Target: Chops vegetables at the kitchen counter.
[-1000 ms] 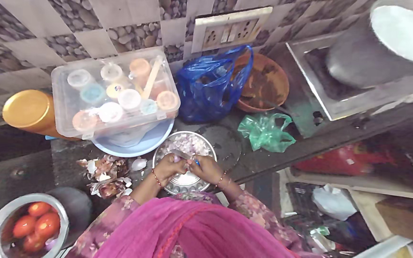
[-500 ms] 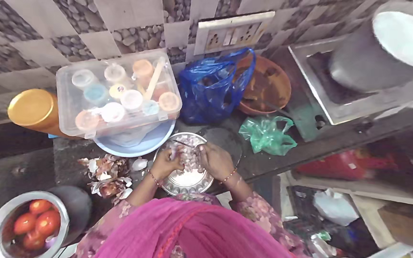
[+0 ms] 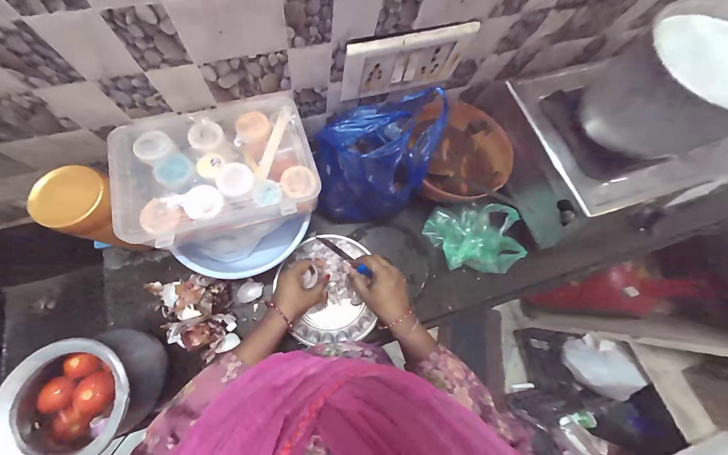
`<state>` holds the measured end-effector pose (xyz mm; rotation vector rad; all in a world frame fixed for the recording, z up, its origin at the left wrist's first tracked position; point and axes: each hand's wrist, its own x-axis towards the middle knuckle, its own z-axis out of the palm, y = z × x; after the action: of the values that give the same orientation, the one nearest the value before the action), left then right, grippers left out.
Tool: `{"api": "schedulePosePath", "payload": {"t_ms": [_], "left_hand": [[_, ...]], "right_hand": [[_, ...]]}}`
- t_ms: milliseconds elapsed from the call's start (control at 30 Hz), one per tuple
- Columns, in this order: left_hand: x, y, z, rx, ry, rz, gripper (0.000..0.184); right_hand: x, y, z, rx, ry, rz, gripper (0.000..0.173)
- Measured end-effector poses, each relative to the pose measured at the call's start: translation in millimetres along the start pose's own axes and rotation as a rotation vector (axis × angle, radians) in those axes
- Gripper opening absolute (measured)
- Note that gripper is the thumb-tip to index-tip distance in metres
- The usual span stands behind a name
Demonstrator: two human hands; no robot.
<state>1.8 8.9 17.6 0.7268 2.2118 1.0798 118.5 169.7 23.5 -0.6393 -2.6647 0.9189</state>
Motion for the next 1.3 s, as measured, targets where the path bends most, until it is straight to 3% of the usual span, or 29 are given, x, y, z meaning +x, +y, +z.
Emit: {"api": "schedulePosePath", "payload": {"t_ms": [167,467,633,733,800,900,1100,1300], "left_hand": [[-7.7,17.5,-3.4,0.118,-0.089,0.046,0.045],[-28.5,30.8,-3.2,0.262,-0.179,0.156,0.061],[-36.6,8.1,0.1,0.094,-0.062,0.398,0.077],[-34.8,-5.1,2.9,-0.258,-0.085,0.472,0.086],[-35.1,-8.0,6.4,-0.469,-0.065,0.481,0.074],[-37.2,-9.4,10.7,-0.527,-0.020,0.461,0.050],[-44.4,-3.7,5.2,-0.429,0.070,0.323,0.042],[-48.2,-1.5,8.0,-0.529,0.055,0.266,0.043]], "right_hand": [[-4.4,-12.6,-1.0,0.280,-0.188,0.148,0.037],[-6.7,-26.3,5.6,0.406,-0.318,0.190,0.031],[-10.3,-21.1,6.9,0.647,-0.319,0.188,0.025],[-13.4,-18.0,7.3,0.813,-0.296,0.160,0.020],[-15.2,-15.7,8.1,0.885,-0.290,0.120,0.019],[-17.3,-15.5,8.4,0.916,-0.273,0.099,0.021],[-24.3,-14.5,13.0,0.926,-0.161,0.104,0.021],[-28.4,-17.2,19.5,0.945,-0.101,0.083,0.017]]}}
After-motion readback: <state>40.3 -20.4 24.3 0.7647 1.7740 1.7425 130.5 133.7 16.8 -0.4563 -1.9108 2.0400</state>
